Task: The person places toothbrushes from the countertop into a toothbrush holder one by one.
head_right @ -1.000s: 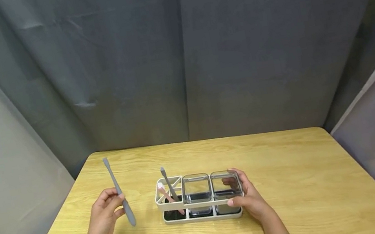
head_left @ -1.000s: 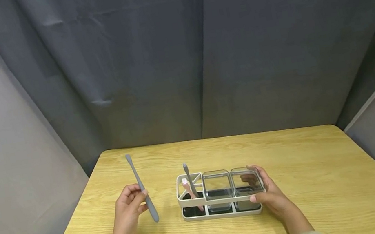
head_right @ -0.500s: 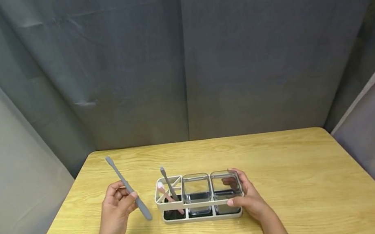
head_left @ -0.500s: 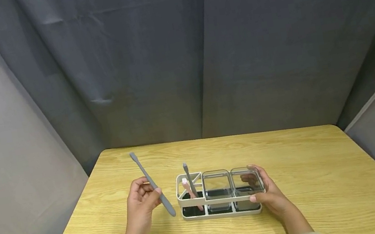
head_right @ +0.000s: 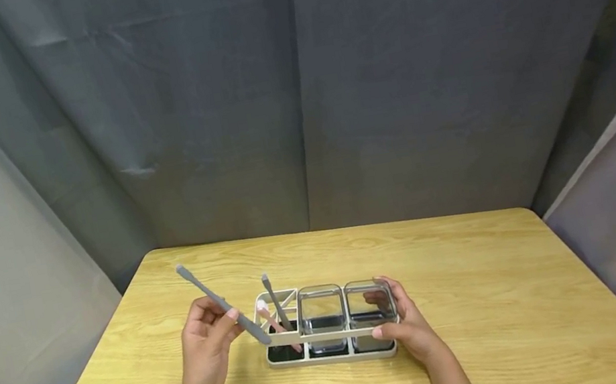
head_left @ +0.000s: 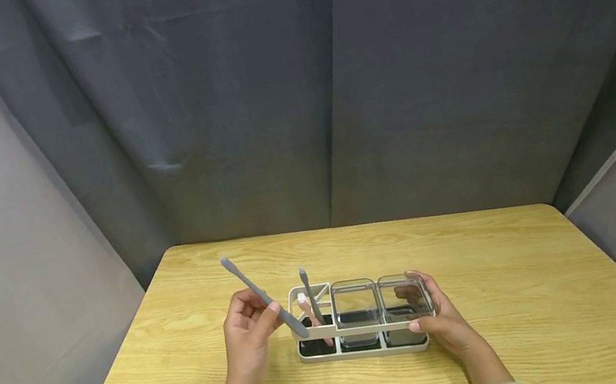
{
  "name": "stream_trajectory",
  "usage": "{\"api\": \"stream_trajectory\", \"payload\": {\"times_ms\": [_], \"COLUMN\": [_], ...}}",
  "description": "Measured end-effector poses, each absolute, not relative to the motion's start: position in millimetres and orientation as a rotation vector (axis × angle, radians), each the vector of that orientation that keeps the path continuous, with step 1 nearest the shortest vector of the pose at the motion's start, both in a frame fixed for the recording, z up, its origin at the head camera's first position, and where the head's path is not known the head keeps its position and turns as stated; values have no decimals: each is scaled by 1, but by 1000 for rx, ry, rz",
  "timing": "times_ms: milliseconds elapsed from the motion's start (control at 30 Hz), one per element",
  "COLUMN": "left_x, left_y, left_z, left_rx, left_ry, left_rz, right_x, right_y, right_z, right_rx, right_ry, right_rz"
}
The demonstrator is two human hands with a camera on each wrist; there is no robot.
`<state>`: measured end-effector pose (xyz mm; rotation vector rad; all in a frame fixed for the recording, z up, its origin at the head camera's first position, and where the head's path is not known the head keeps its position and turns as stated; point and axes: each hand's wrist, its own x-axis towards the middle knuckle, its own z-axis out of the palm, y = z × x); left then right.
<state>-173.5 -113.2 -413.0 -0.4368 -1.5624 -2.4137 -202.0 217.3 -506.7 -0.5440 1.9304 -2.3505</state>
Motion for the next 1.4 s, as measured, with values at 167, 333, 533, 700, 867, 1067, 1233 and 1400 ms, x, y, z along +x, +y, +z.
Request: {"api": "stream_trajectory", "payload": {"times_ms": [167,333,533,700,867,1067,1233,1400], "left_x": [-172,-174,-177,-181,-185,-185,-183,-173], "left_y": [-107,-102,-95,-91,-89,-85,-81,-78], "left_z": [-415,-415,-416,-418,-421,-423,-421,-409], "left_rx": [-502,-585,-546,-494,-477,-447,-408,-390], "left_ry": [-1459,-1404,-1419,-1485,-1582,-1724,-1860,-1977], "left_rz": [-2427,-2429,-2420,-2374,-2293,-2197,-2104,-2044], "right_x": [-200,-199,-199,-198,-199,-200,-201,-201], "right_y": [217,217,216,216,218,217,216,217], "right_z": [-507,-506,-506,-507,-507,-507,-507,-508], "right_rx": [-566,-575,-607,-609,-582,-584,-595,-582], "right_ry": [1929,1924,1899,1897,1903,1911,1911,1903], "right_rz": [-2342,-2348,-2361,-2367,-2368,-2369,-2385,-2390]}}
